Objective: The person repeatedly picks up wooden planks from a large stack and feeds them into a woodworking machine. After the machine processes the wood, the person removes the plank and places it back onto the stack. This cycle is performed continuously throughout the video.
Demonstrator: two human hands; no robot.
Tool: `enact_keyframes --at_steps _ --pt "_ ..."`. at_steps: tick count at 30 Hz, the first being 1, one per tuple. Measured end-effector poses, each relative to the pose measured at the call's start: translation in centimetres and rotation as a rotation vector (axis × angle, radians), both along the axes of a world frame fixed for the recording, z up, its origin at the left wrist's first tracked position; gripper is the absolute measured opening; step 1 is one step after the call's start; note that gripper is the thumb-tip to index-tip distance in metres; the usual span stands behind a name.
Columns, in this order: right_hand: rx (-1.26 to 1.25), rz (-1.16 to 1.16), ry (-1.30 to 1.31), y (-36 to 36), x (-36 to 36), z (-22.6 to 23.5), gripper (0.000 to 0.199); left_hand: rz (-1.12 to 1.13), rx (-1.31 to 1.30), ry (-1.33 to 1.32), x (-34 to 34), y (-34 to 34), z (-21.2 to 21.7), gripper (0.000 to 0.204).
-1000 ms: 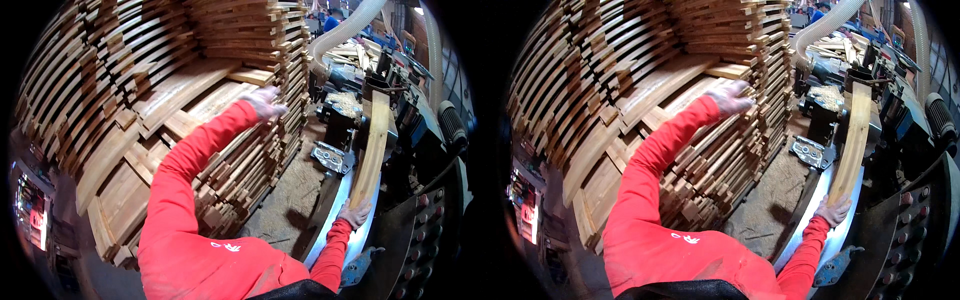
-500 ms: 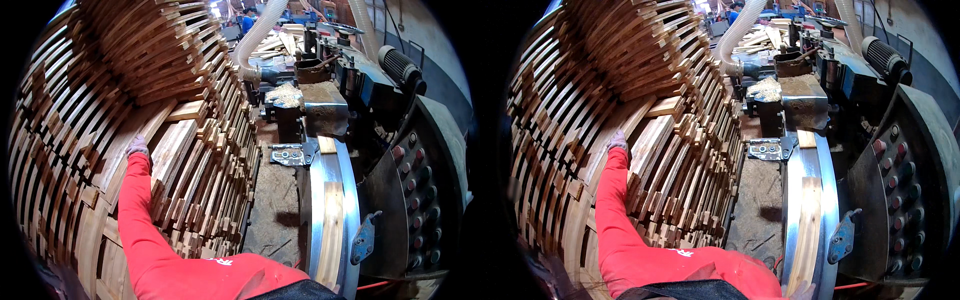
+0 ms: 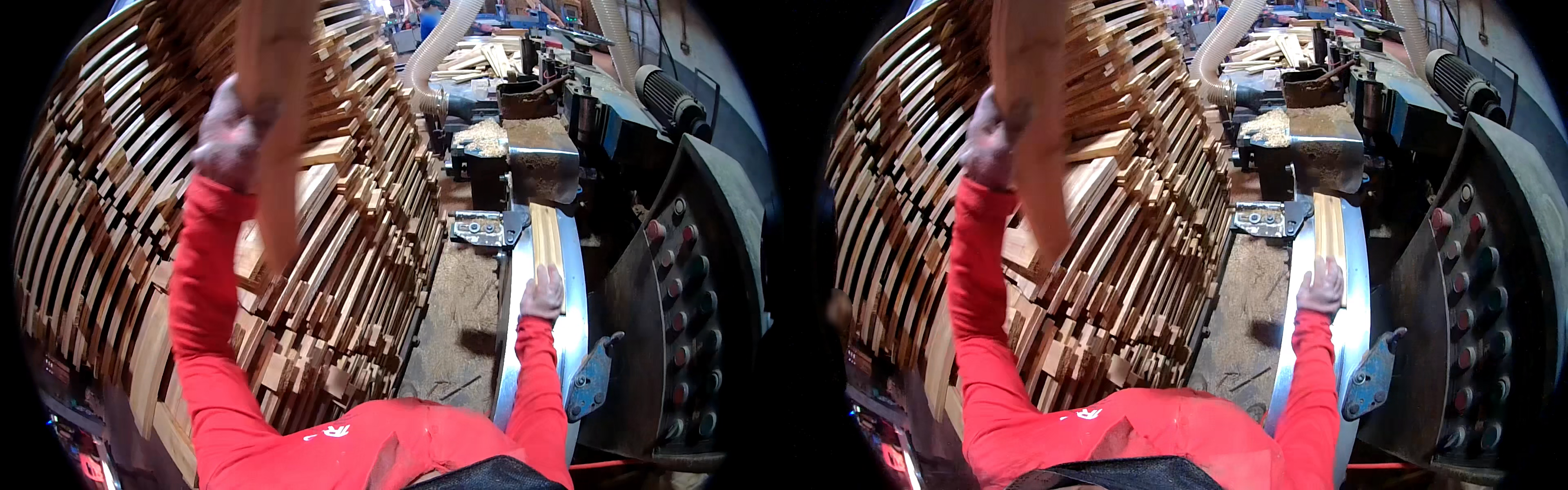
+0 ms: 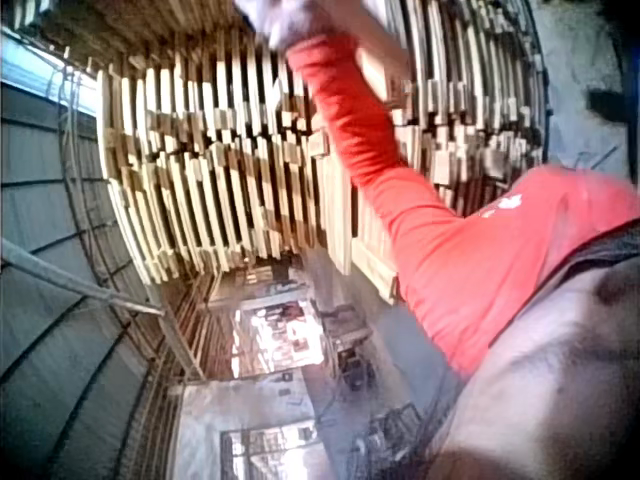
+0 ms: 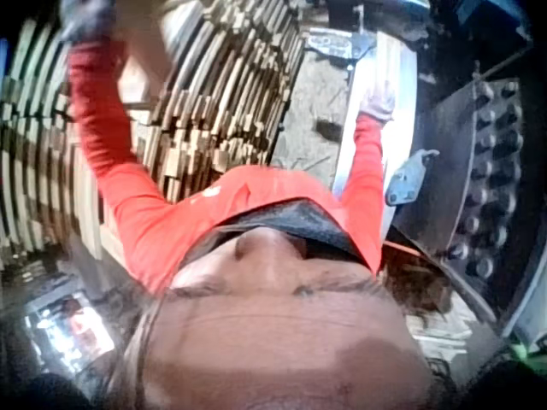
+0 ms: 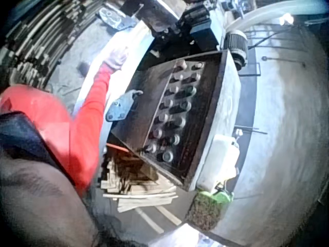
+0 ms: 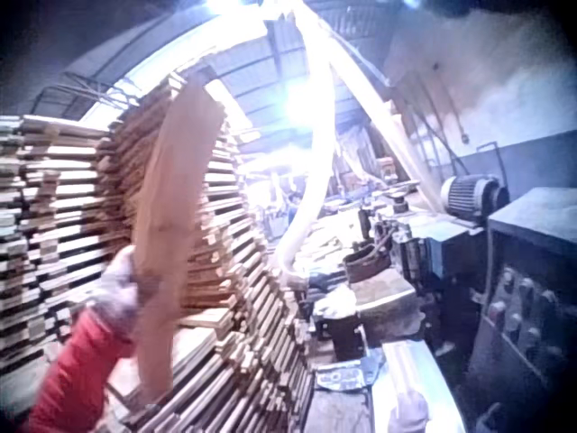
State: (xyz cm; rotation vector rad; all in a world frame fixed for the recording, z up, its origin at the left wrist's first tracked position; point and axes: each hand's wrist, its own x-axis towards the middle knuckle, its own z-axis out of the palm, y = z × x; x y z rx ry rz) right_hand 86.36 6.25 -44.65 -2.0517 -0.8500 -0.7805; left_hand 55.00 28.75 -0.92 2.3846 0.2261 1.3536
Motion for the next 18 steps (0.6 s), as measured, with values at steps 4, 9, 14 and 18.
enact_keyframes --at_steps 4,9,14,18 --pt "0.261 0.482 0.062 3.1 -7.1 9.6 0.082 -0.766 -0.525 -0.277 12.6 -5.3 -8.1 0.022" --pt "0.012 0.110 0.341 -5.0 -10.5 7.3 0.099 -0.568 -0.912 -0.049 22.5 -12.5 -25.3 0.050" --pt "-0.433 -0.086 0.484 -25.2 -20.5 3.8 0.078 -0.395 -0.733 1.114 18.3 -19.5 -40.0 0.056" --pt "-0.319 -0.123 1.133 -29.0 -21.8 5.9 0.066 -0.306 -0.858 1.183 16.2 -21.8 -39.0 0.053"
